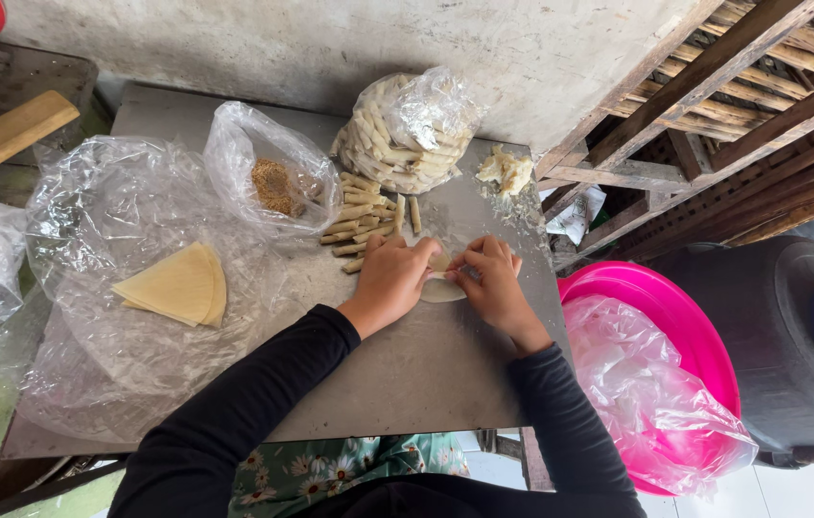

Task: The person wraps portions of a brown filling into thin pastry sheets by hand, folding them into small rolls and triangular shapes on a metal surface.

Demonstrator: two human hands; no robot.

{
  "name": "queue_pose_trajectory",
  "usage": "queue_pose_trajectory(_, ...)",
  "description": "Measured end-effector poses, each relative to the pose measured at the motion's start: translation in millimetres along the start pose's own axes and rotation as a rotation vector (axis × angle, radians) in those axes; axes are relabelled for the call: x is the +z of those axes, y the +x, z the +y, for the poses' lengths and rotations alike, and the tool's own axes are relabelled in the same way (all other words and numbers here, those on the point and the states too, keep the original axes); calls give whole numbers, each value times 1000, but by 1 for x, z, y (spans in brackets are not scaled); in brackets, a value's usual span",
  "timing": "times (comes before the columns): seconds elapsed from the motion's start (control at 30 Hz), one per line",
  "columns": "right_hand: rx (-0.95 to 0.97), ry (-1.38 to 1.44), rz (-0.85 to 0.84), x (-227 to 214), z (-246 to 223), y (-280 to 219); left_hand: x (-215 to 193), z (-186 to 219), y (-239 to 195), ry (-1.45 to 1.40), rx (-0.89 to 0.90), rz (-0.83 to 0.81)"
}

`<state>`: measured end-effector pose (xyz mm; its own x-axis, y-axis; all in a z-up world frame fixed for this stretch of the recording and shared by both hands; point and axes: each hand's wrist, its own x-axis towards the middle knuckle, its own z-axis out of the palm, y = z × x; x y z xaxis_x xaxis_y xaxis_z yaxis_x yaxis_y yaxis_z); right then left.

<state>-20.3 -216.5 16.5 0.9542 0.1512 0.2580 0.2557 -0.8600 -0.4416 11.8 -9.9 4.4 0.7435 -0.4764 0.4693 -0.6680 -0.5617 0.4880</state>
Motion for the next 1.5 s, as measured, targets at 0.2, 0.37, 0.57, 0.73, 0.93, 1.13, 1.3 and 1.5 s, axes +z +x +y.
queue_pose_trajectory(0.2,158,155,-37,0,4,2,0,-2,2,-158,-62,113)
queue_pose_trajectory(0.37,23,53,16,0,0,0,2,-4,-2,-3,63,57)
queue_pose_trajectory(0.57,-51,-17,80,4,1,0,3,1,0,126,87,91)
queue_pose_trajectory(0.73,176,89,119,17,2,5,5,7,6,-26,-73,186)
queue_pose_trajectory(0.93,27,22,93,10,2,3,1,-2,5,-46,43,128)
queue_pose_trajectory(1.13,-64,-79,142,16,0,7,5,-7,7,-2,59,98)
queue_pose_trajectory(1.3,65,-2,92,17,0,8,4,-6,9,-36,-13,149)
queue_pose_trajectory(1.5,45,42,117,15,-6,9,5,-6,6,-16,63,187)
